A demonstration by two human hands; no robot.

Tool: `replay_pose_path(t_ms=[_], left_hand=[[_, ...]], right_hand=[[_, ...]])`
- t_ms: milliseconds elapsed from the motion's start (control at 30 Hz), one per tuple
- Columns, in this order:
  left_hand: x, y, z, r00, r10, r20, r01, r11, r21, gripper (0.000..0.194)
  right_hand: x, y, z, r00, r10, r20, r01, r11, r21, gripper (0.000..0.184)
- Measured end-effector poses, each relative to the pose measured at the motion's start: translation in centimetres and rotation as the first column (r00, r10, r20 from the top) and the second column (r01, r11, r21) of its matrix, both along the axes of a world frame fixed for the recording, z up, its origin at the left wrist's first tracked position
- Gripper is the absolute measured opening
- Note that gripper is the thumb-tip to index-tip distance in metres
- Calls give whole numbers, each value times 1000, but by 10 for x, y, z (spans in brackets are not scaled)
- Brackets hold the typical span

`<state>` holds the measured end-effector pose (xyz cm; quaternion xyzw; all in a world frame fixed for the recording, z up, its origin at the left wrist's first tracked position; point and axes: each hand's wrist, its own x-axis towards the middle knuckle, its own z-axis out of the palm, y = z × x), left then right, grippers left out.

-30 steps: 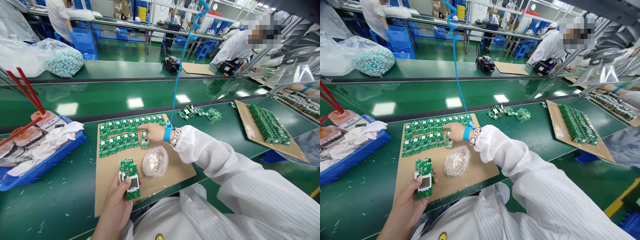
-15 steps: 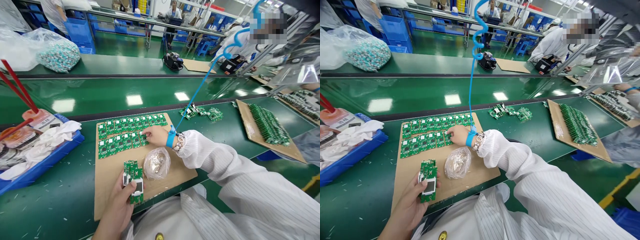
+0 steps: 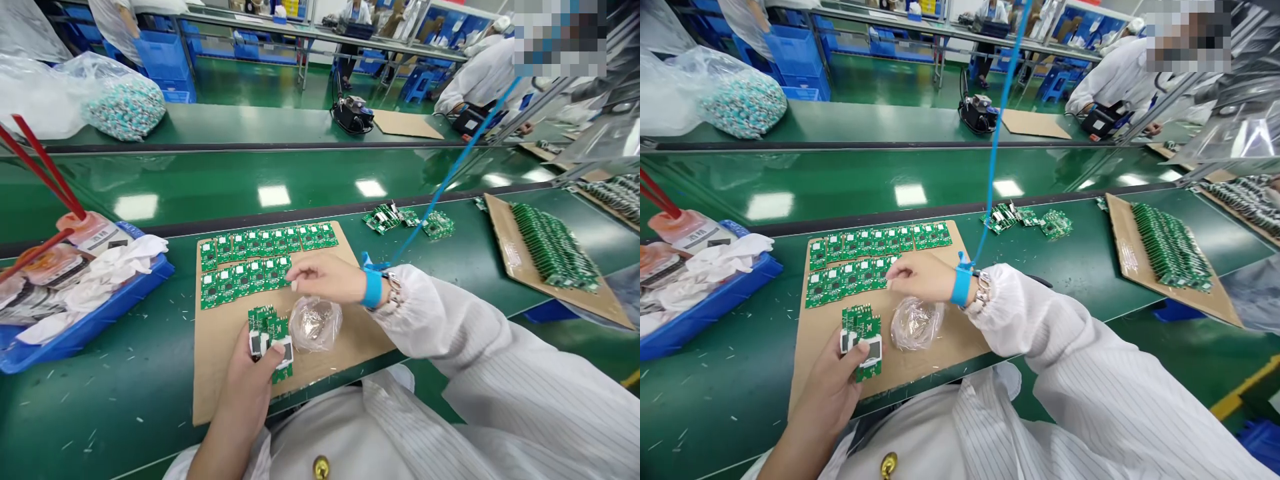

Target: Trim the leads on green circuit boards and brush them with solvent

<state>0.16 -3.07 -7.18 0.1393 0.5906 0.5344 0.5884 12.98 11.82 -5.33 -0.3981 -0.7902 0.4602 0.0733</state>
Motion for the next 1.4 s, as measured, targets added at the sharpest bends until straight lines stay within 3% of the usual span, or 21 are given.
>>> replay_pose_path(t_ms=[100, 167, 267, 333, 433, 533, 600, 667, 733, 800, 867, 933, 1100, 1233, 1400], left_hand=[[6, 7, 2, 981, 8, -192, 1, 999, 52, 38], [9, 10, 7, 939, 21, -342, 1, 998, 66, 40], [11, 11, 16, 767, 3, -642, 17, 1000, 24, 53], [10, 11, 19, 692, -41, -720, 35, 999, -23, 61], [7, 11, 18, 750, -95, -654, 126, 992, 1, 57], [3, 10, 10, 862, -119, -493, 194, 976, 103, 49], [3, 11, 4, 939, -86, -333, 151, 973, 176, 47], [4, 12, 0, 988, -1, -156, 28, 985, 171, 45], [5, 14, -1, 996, 82, -47, -77, 992, 105, 43], [5, 16, 0, 993, 116, -25, -114, 992, 61, 42], [4, 17, 2, 993, 117, -20, -116, 992, 49, 42], [4, 17, 2, 993, 115, -16, -114, 993, 31, 42], [2, 16, 0, 995, 94, -23, -95, 995, -14, 40], [0, 12, -2, 998, 58, -37, -60, 997, -49, 43], [-1, 12, -2, 999, 9, -49, -12, 998, -61, 39]], right_hand=[[1, -36, 11, 995, 19, -97, -34, 987, -158, 36], [0, -54, 12, 989, -22, -146, -7, 981, -195, 47], [-4, -64, 9, 979, -93, -181, 57, 980, -191, 50], [-6, -62, 7, 970, -114, -215, 54, 963, -265, 40], [-4, -57, 6, 959, -119, -258, 2, 912, -410, 18], [-1, -55, 6, 948, -144, -283, -18, 865, -501, 15], [2, -54, 8, 951, -166, -260, -4, 836, -549, 22], [4, -50, 9, 960, -177, -215, 21, 817, -577, 30], [7, -41, 10, 974, -153, -169, 42, 851, -524, 38], [10, -24, 8, 989, -115, -96, 78, 943, -325, 43], [13, -1, 2, 994, -109, -17, 107, 989, -102, 45], [14, 24, -8, 990, -137, 33, 136, 991, 16, 47], [9, 61, -36, 981, -113, 159, 94, 988, 124, 51], [5, 60, -46, 972, -78, 222, 39, 984, 173, 59], [10, 47, -40, 957, -92, 274, 22, 969, 245, 64]])
